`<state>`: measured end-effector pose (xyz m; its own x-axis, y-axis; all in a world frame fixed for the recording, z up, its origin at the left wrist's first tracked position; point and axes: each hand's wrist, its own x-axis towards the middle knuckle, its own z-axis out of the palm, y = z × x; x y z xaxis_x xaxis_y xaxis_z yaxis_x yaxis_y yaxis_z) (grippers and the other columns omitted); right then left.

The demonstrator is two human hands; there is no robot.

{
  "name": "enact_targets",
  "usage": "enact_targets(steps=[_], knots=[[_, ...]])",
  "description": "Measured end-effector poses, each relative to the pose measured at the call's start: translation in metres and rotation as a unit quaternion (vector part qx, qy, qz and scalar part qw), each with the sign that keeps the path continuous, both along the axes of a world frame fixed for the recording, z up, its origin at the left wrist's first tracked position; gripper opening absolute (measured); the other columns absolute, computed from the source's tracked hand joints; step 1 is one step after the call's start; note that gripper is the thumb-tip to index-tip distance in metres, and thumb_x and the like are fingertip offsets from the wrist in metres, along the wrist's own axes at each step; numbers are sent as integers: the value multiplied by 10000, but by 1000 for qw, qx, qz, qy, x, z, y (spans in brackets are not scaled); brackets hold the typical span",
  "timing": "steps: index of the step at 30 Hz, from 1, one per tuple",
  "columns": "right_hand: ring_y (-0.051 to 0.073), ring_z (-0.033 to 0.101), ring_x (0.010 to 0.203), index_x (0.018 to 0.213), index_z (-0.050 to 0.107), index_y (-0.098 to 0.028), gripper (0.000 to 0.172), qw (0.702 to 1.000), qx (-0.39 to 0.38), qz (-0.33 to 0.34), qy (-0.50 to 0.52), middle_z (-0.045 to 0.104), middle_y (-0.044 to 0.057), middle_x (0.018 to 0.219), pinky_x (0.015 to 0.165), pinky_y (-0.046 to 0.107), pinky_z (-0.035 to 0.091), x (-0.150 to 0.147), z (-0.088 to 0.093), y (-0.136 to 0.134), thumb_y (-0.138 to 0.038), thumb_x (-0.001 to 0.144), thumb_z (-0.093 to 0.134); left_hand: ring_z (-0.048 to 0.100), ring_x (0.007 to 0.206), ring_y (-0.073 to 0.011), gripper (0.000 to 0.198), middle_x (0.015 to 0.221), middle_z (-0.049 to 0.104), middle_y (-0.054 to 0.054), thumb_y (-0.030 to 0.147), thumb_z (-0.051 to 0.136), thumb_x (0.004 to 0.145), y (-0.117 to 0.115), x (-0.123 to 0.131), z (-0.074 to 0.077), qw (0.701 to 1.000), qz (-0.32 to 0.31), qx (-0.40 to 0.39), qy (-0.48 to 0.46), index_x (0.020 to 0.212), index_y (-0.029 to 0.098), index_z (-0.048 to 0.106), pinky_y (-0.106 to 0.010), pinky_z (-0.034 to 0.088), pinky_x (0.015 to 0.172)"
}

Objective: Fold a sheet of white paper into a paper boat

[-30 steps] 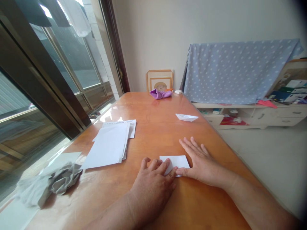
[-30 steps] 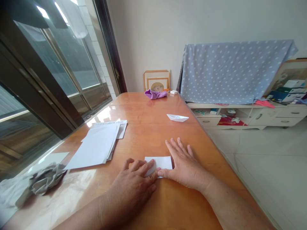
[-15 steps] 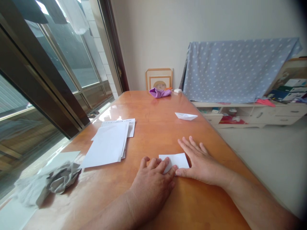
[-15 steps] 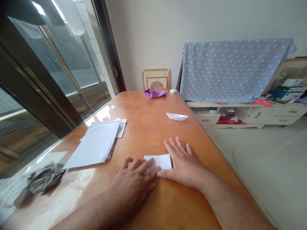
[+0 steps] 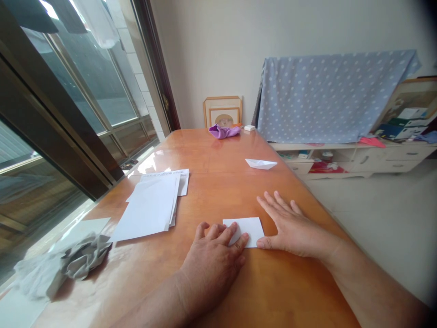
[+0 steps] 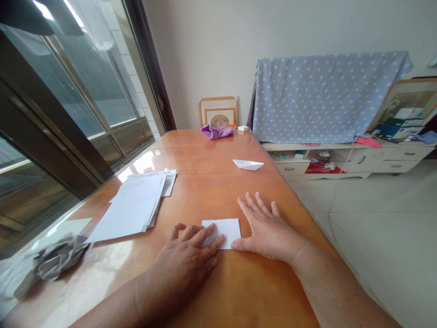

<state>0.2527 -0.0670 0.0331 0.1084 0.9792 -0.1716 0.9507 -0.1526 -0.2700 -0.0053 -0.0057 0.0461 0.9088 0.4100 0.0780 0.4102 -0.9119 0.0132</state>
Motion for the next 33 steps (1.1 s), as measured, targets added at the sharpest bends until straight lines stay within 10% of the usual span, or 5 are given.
enact_targets(steps=[33], knots=[[329,109,1532,1556,297,-376,540,983,-36,165,71,294,-20,1628,1190,686,-15,-10,25,-19,-466,1027,357,484,1204,-326,439,1501,472,-37,443,361,1034,0,0,-3,1000,-4,-3,-7,1459,386,451,-574,297,1004]])
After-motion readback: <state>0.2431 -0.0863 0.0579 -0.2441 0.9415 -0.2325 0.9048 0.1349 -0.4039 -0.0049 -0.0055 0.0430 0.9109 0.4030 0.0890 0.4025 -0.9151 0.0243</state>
